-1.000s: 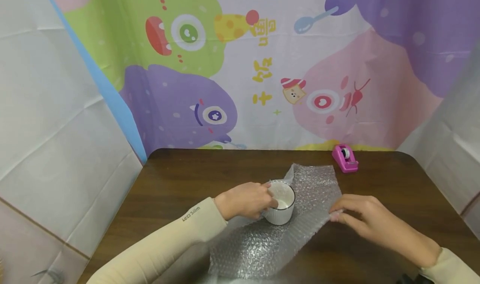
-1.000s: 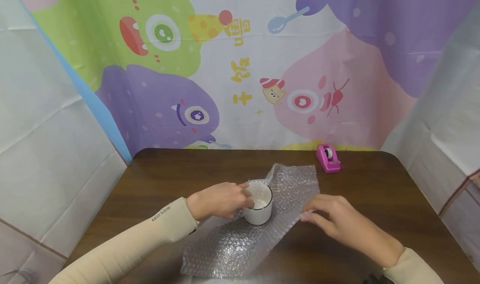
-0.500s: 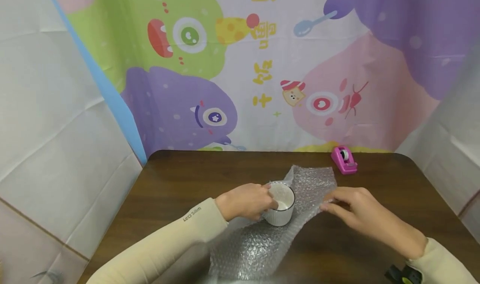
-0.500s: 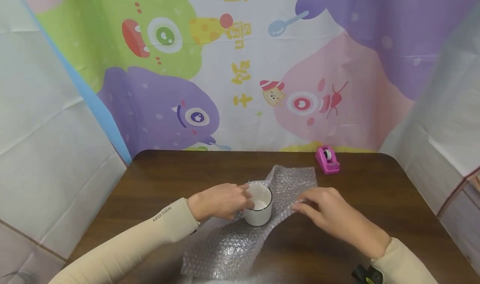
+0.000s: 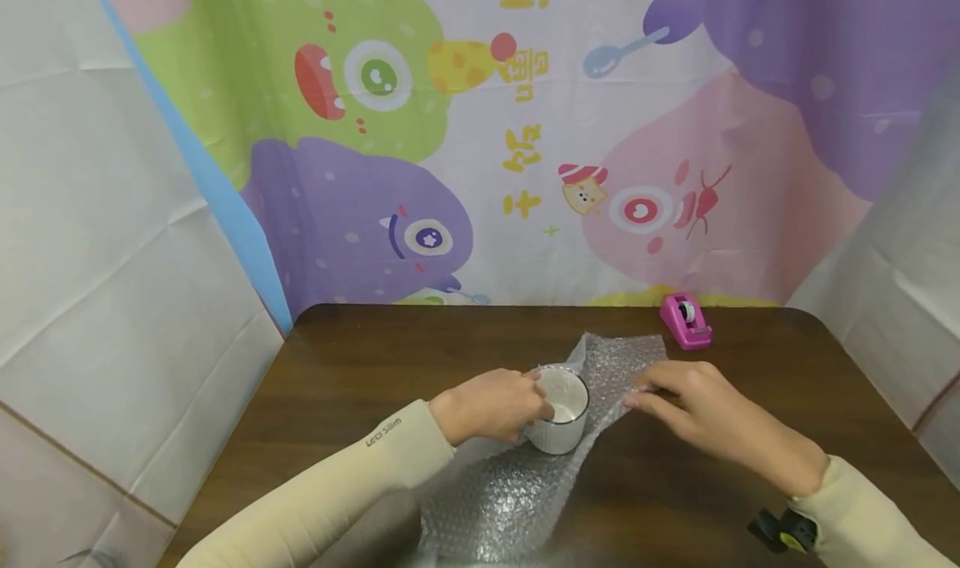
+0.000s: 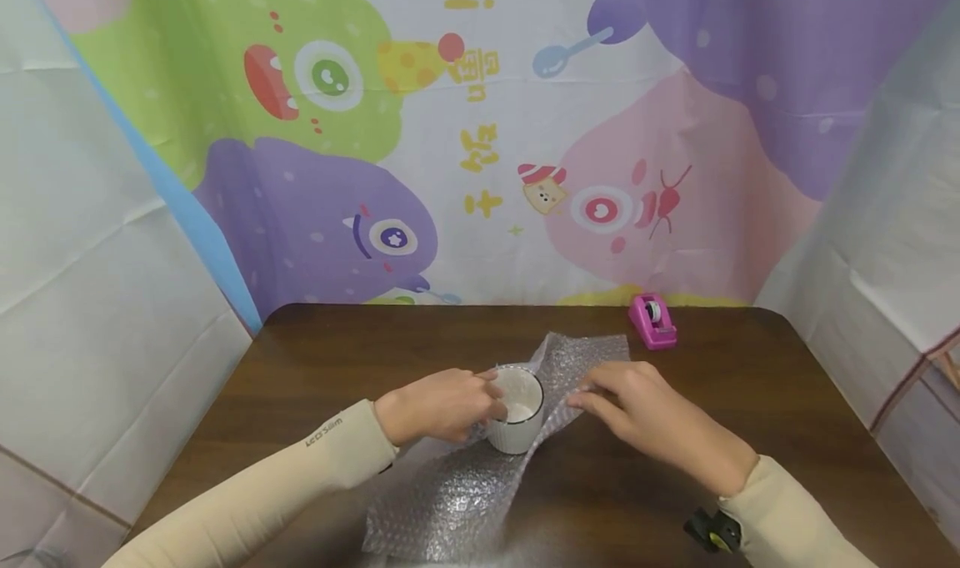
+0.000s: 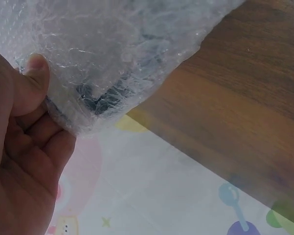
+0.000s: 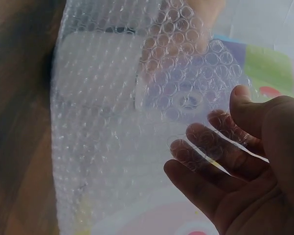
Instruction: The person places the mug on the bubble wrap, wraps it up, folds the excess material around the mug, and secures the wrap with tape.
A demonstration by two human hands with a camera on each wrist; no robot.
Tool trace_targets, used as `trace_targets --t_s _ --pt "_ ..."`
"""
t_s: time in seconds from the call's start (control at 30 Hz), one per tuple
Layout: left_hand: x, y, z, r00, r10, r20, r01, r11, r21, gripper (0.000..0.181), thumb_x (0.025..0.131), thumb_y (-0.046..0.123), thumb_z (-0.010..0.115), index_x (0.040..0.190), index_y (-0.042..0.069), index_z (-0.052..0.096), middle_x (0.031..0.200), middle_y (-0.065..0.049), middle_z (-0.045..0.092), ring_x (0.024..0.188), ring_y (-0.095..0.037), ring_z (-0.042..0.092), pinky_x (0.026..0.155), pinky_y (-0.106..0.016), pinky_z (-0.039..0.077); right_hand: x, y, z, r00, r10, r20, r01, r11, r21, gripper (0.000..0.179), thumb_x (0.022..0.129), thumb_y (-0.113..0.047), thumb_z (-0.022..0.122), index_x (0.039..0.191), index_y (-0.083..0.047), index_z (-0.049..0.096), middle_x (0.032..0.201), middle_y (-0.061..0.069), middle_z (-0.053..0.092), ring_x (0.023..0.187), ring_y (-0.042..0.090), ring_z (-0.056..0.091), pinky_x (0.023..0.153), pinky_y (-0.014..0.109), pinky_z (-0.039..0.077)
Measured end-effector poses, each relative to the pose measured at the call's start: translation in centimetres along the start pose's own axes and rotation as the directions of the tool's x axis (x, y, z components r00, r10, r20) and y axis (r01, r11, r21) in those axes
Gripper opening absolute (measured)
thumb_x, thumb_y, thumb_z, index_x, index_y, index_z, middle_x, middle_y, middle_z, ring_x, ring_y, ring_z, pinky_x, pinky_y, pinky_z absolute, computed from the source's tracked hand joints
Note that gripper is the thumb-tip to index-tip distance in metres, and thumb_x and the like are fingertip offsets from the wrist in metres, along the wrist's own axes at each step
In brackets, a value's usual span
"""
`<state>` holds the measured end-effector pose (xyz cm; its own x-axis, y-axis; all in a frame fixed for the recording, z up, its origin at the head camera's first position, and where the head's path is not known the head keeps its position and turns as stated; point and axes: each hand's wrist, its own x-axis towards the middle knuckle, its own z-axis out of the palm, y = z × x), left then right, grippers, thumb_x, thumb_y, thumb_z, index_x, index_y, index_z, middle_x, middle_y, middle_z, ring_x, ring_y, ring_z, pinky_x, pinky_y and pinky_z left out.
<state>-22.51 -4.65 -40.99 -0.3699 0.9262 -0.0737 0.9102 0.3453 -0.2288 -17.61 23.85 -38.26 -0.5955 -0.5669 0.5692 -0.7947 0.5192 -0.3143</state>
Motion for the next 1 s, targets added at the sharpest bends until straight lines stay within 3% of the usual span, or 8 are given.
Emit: trace_targets --t_s 0.17,0.5,0.8,1.0 --pt "-0.1 0.0 0.2 1.0 0.002 0.006 -0.001 1.0 -0.026 0.018 0.085 0.016 0.078 0.1 0.026 0.076 0.093 0.009 0.072 0.101 -0.018 0.071 0.09 -0.03 0.06 0.8 0.1 0.4 0.999 0.029 0.017 -0.029 1.0 0.003 0.022 0.081 -0.006 0.083 0.084 -0.024 0.07 0.076 -0.019 0.062 0.068 -0.007 0.048 0.059 0.012 0.043" --pt "-0.1 -0.1 0.8 1.0 0.004 -0.006 -0.005 1.0 -0.027 0.015 0.088 0.018 0.077 0.1 0.026 0.075 0.094 0.009 0.072 0.097 -0.018 0.069 0.081 -0.03 0.061 2.9 0.7 1.8 0.999 0.031 0.009 -0.03 0.999 -0.019 0.018 0.085 -0.008 0.081 0.081 -0.02 0.069 0.073 -0.017 0.06 0.067 -0.004 0.048 0.061 0.015 0.045" --pt "0.0 -0.2 0.6 1.0 0.003 0.002 -0.003 0.999 -0.032 0.02 0.088 0.017 0.077 0.105 0.026 0.077 0.096 0.009 0.073 0.102 -0.019 0.07 0.081 -0.031 0.061 4.1 1.0 2.5 0.999 0.046 0.024 -0.046 0.999 0.004 0.019 0.087 -0.011 0.081 0.082 -0.021 0.067 0.074 -0.016 0.059 0.066 -0.002 0.047 0.058 0.017 0.044" --pt "0.0 -0.2 0.4 1.0 -0.002 -0.002 0.002 1.0 -0.03 0.019 0.089 0.017 0.077 0.105 0.026 0.077 0.095 0.008 0.073 0.103 -0.019 0.07 0.084 -0.03 0.061 4.6 1.2 3.1 1.0 0.005 0.006 -0.005 1.0 0.013 0.018 0.085 -0.008 0.082 0.083 -0.019 0.068 0.075 -0.013 0.06 0.066 -0.002 0.046 0.056 0.014 0.041"
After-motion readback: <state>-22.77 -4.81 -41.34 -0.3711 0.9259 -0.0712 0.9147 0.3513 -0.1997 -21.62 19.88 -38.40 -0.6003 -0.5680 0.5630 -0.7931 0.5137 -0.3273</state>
